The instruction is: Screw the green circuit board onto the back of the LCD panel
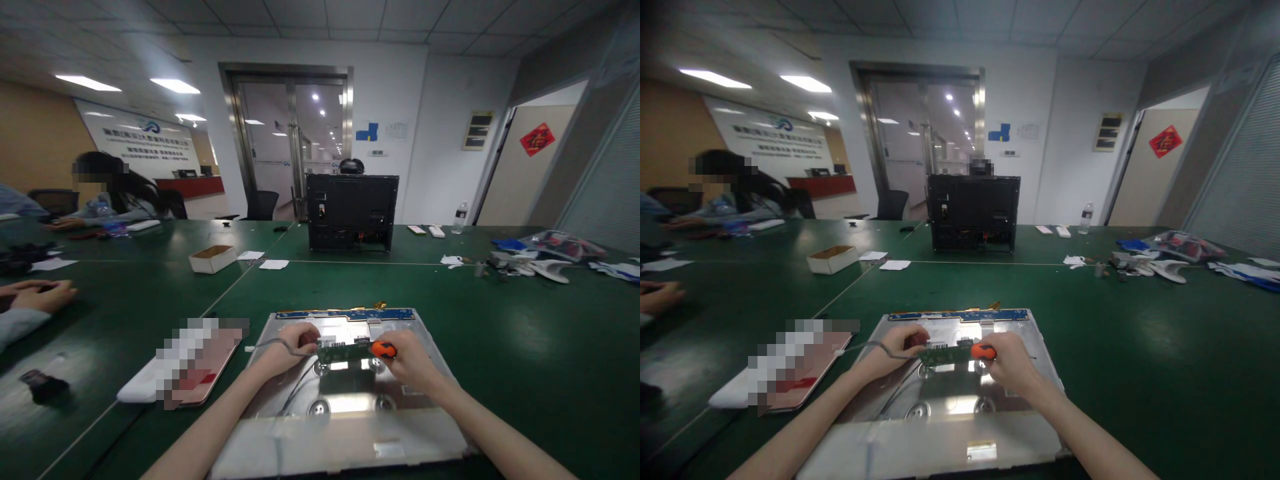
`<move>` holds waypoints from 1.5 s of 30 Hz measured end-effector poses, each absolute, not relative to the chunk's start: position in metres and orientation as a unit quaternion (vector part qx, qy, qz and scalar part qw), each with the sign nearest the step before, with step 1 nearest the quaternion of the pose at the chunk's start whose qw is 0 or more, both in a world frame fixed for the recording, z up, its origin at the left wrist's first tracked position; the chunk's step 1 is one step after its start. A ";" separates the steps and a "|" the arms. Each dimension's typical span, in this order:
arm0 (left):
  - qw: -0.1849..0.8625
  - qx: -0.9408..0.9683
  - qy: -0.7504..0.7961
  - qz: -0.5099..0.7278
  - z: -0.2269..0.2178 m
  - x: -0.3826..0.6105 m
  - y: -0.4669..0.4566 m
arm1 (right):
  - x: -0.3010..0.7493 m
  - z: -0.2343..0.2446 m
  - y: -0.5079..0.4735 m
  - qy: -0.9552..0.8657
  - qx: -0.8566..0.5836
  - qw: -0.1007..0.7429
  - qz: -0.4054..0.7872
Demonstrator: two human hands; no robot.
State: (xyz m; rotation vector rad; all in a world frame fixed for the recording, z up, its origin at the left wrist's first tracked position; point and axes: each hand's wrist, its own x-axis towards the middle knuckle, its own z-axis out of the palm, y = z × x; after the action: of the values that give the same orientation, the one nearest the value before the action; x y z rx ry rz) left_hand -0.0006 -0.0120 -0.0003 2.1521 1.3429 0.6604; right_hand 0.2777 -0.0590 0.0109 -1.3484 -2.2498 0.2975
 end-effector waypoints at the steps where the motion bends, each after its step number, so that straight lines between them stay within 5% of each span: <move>1: 0.257 0.795 0.495 0.239 -0.001 -0.001 -0.011 | 0.279 0.011 -0.061 -0.836 -0.480 0.244 0.102; 12: 0.243 0.805 0.499 0.211 0.008 0.002 -0.018 | 0.303 -0.012 -0.090 -0.944 -0.275 0.069 -0.169; 17: 0.246 0.806 0.496 0.210 0.007 0.002 -0.017 | 0.308 -0.004 -0.097 -0.931 -0.355 0.013 -0.087; 28: 0.236 0.811 0.496 0.204 0.009 0.002 -0.019 | 0.300 0.008 -0.077 -0.861 -0.443 0.110 0.226; 45: 0.220 0.820 0.487 0.206 0.008 0.000 -0.019 | 0.288 0.000 -0.092 -0.852 -0.476 0.123 0.181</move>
State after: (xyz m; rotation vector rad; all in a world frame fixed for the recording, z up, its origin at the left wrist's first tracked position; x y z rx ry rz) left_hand 0.0004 -0.0191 0.0080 2.2679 1.3459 0.5690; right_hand 0.2882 -0.0915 0.0002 -1.3884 -2.4854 0.5288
